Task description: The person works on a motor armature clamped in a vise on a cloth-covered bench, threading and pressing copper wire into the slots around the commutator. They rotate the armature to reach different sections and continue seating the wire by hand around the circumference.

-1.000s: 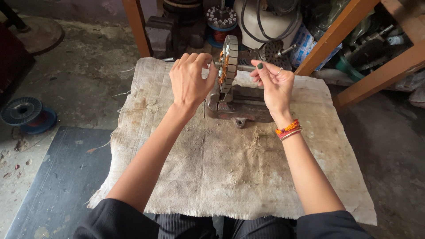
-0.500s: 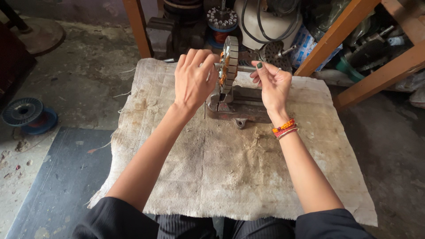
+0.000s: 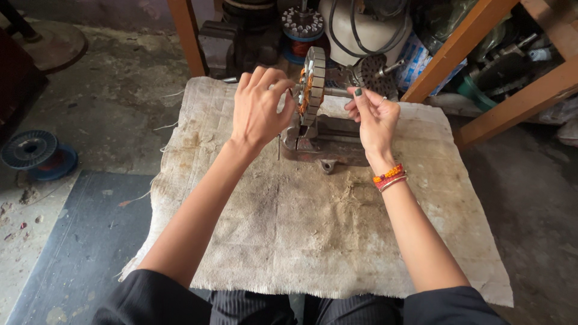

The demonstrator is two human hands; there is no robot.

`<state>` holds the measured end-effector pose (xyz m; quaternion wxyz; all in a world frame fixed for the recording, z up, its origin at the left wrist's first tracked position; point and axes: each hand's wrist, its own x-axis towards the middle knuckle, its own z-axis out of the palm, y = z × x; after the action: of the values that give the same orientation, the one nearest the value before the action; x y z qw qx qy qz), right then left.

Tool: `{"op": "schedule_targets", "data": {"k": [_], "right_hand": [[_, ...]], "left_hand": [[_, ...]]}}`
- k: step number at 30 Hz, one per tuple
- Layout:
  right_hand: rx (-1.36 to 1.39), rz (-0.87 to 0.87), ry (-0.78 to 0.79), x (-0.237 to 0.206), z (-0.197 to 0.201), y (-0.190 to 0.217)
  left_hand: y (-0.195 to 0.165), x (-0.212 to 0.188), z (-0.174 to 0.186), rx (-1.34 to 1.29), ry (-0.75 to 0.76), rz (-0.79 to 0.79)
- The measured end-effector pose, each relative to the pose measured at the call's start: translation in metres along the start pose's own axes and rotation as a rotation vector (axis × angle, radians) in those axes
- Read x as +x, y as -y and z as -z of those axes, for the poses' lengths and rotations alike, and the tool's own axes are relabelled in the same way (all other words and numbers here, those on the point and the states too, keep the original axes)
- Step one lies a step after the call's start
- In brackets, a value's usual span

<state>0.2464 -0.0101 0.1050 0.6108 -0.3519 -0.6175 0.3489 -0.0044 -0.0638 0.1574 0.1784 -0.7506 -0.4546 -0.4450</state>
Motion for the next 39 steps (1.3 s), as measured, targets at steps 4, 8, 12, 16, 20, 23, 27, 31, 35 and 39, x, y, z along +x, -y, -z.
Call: {"op": "schedule_targets", "data": {"k": [4,8,12,16,20,23,27,31,35,39], "right_hand": [[-0.038,-0.046,0.007,-0.006,0.007,-0.006],[-0.048,-0.029,-0.006,-0.010,0.015,-0.009],[-0.052,-0.027,-0.028,-0.013,0.025,-0.009],[-0.045,-0.086,-0.049,-0.017,0.033,-0.009],[-0.085,-0.112,-0.064,-0.022,0.039,-0.010],[-0.069,-0.114,-0.057,-0.024,0.043,-0.011],[-0.063,-0.145,-0.074,-0.030,0.050,-0.015],[-0.096,-0.146,-0.082,-0.037,0.060,-0.019],[-0.093,-0.131,-0.080,-0.038,0.065,-0.020],[-0.090,-0.114,-0.087,-0.040,0.067,-0.014]], "left_hand": [[0.002,-0.009,-0.003,-0.086,0.039,0.074],[0.004,-0.008,-0.015,-0.483,0.136,0.509],[0.006,-0.007,-0.020,-0.752,0.138,0.741],[0.002,-0.007,-0.017,-0.859,0.033,0.726],[-0.007,0.009,-0.017,-0.648,0.087,0.805],[-0.016,0.014,-0.016,-0.610,0.032,0.627],[-0.024,0.011,-0.012,-0.597,0.008,0.513],[-0.026,0.008,-0.009,-0.581,0.035,0.523],[-0.025,0.008,-0.010,-0.584,0.045,0.554],[-0.024,0.005,-0.007,-0.497,0.047,0.502]]}}
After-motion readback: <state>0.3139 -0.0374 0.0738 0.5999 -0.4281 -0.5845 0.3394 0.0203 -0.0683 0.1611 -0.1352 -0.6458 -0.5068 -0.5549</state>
